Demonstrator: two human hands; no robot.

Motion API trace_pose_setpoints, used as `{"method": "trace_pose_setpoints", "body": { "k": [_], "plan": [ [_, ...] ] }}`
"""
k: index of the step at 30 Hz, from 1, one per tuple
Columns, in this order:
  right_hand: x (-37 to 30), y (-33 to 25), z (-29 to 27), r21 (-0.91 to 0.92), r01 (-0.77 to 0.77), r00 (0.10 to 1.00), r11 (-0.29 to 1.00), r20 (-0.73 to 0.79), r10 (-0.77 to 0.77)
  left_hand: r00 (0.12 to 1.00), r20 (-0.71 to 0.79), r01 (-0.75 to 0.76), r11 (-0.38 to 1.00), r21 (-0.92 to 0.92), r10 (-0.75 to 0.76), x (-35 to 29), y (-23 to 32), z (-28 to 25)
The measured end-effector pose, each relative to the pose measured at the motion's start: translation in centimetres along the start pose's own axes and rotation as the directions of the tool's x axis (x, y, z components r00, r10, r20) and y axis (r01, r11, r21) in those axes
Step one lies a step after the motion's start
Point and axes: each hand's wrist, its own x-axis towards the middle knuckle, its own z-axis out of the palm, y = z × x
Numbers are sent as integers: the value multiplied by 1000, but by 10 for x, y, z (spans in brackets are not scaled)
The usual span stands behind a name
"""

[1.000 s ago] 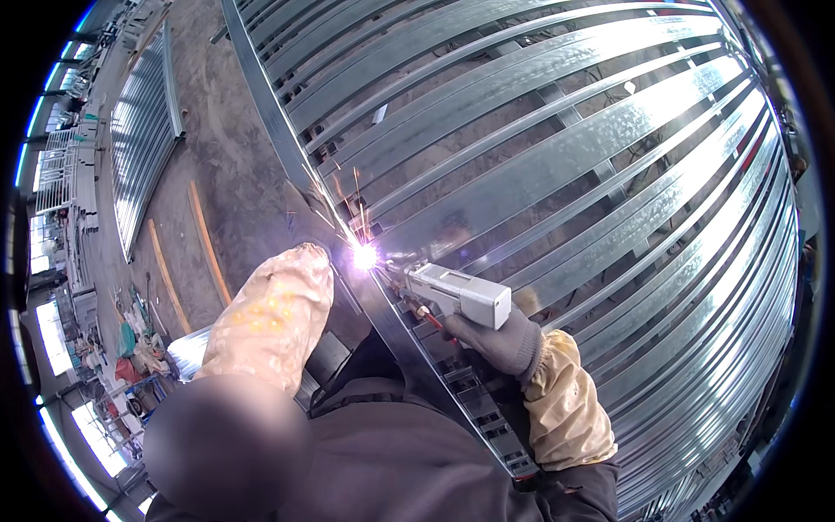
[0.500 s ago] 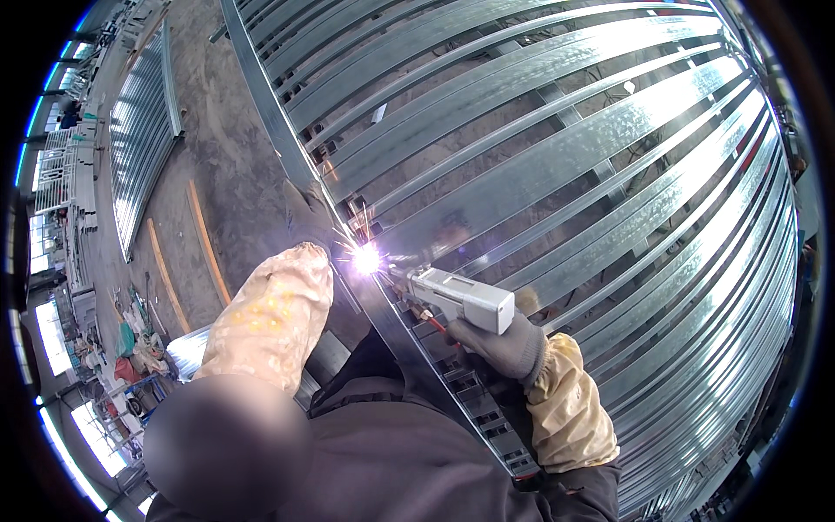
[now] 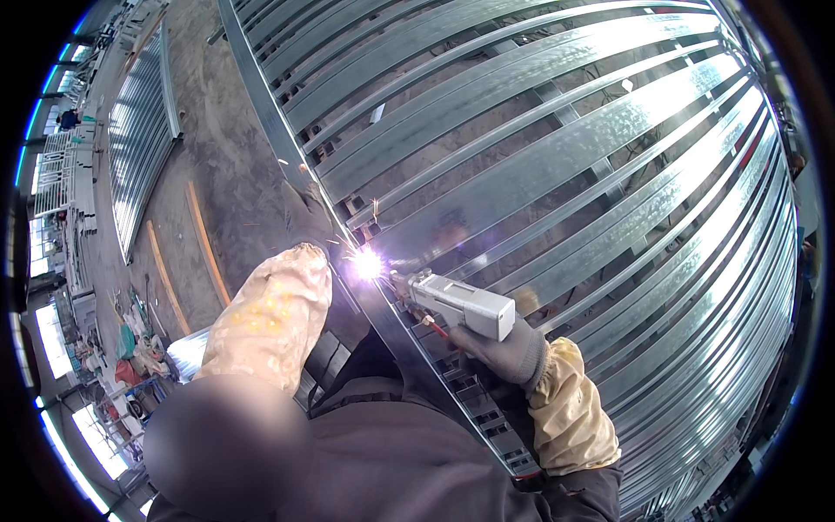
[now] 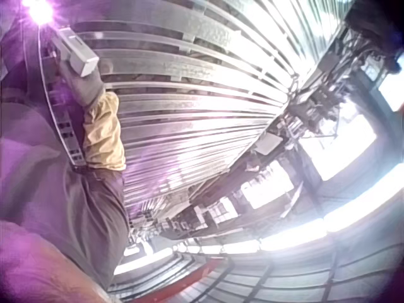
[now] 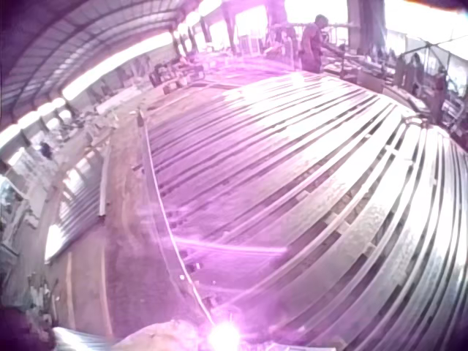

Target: The person welds metal bars onto a large slatted metal frame using a handheld welding gun. They position the bars, apply welds at multiple points along the seams, and move along the structure to complete the assembly.

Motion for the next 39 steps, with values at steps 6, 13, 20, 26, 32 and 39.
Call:
{"method": "trace_pose_setpoints", "body": {
  "k": [6,13,20,26,32,39],
  "plan": [
    [-5,4,-1,-11,-8,1000,1000,-23,8,982,169,95,993,-63,-84,0,15,-11],
    [-9,0,0,12,-5,1000,1000,18,5,997,78,21,999,24,-23,0,1,-4],
    [-11,15,-5,82,59,998,995,13,-60,949,284,209,952,-225,-141,-1,20,-14],
    [-15,12,-4,75,33,998,997,44,-37,994,-61,-91,994,60,95,1,-7,4],
    [-18,11,-4,35,34,998,999,47,-36,983,163,111,983,-147,-86,-6,23,-19],
    [-19,15,-4,69,0,1000,998,31,-3,998,49,40,995,-95,-35,-6,12,-6]
  ]
}}
